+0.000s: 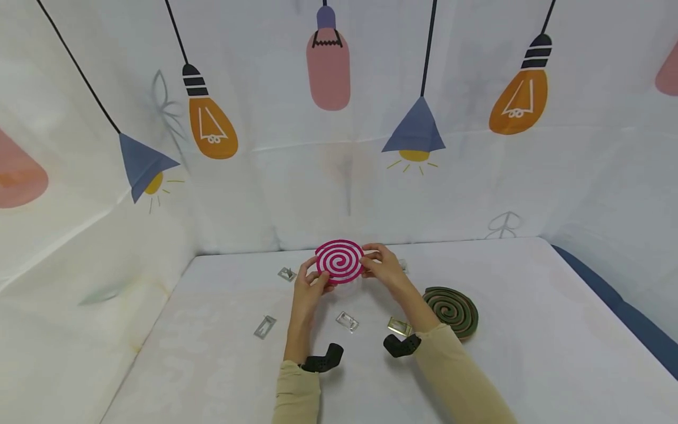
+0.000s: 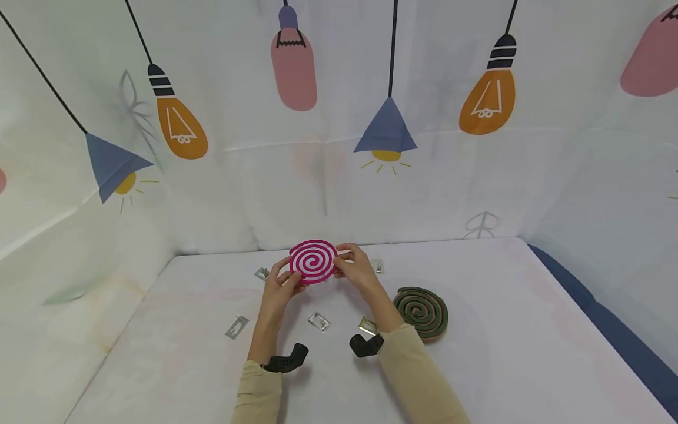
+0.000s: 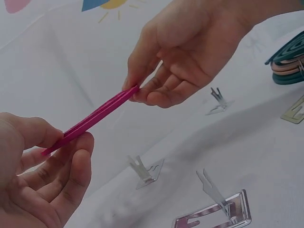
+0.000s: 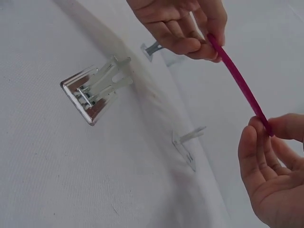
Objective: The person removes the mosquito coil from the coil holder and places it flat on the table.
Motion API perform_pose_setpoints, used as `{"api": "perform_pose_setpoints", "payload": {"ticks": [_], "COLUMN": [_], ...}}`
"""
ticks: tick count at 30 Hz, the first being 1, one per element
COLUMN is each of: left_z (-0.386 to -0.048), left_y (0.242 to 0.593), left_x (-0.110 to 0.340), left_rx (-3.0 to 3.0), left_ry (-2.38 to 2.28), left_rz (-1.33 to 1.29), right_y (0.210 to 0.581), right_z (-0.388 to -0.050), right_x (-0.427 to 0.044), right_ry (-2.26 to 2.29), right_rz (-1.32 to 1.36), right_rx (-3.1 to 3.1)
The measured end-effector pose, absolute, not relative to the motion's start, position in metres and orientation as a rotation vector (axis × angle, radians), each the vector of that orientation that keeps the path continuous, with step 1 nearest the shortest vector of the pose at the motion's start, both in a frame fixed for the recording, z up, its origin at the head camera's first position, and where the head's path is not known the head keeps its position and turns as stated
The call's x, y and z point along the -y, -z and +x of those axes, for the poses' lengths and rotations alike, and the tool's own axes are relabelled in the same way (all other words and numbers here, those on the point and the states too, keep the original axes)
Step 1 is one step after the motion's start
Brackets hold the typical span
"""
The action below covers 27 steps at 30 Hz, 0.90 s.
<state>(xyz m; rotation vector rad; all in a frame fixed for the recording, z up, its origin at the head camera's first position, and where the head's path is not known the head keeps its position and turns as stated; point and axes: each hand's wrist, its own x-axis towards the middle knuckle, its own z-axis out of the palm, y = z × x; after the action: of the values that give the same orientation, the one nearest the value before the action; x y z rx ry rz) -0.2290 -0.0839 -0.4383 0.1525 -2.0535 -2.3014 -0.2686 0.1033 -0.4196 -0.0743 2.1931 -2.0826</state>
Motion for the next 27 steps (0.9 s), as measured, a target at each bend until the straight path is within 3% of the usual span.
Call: {"api": "perform_pose_setpoints", "payload": {"ticks": [13,27], "left_z": [-0.230,-0.228], "left_y": [0.437,0.436], "left_x": [0.075,0.073], "left_rx": [2.221,2.380], "left_ry": [2.193,2.054], "left_rz": [0.153,-0.069], "right_y": [0.422,0.426], "right_z": [-0.255,-0.244], "right_x": [-0.121,-0.140], "right_ry": [2.078,1.959], "right_rz": [-0.156,-0.217], "right_rx": [-2.248,-2.353]}}
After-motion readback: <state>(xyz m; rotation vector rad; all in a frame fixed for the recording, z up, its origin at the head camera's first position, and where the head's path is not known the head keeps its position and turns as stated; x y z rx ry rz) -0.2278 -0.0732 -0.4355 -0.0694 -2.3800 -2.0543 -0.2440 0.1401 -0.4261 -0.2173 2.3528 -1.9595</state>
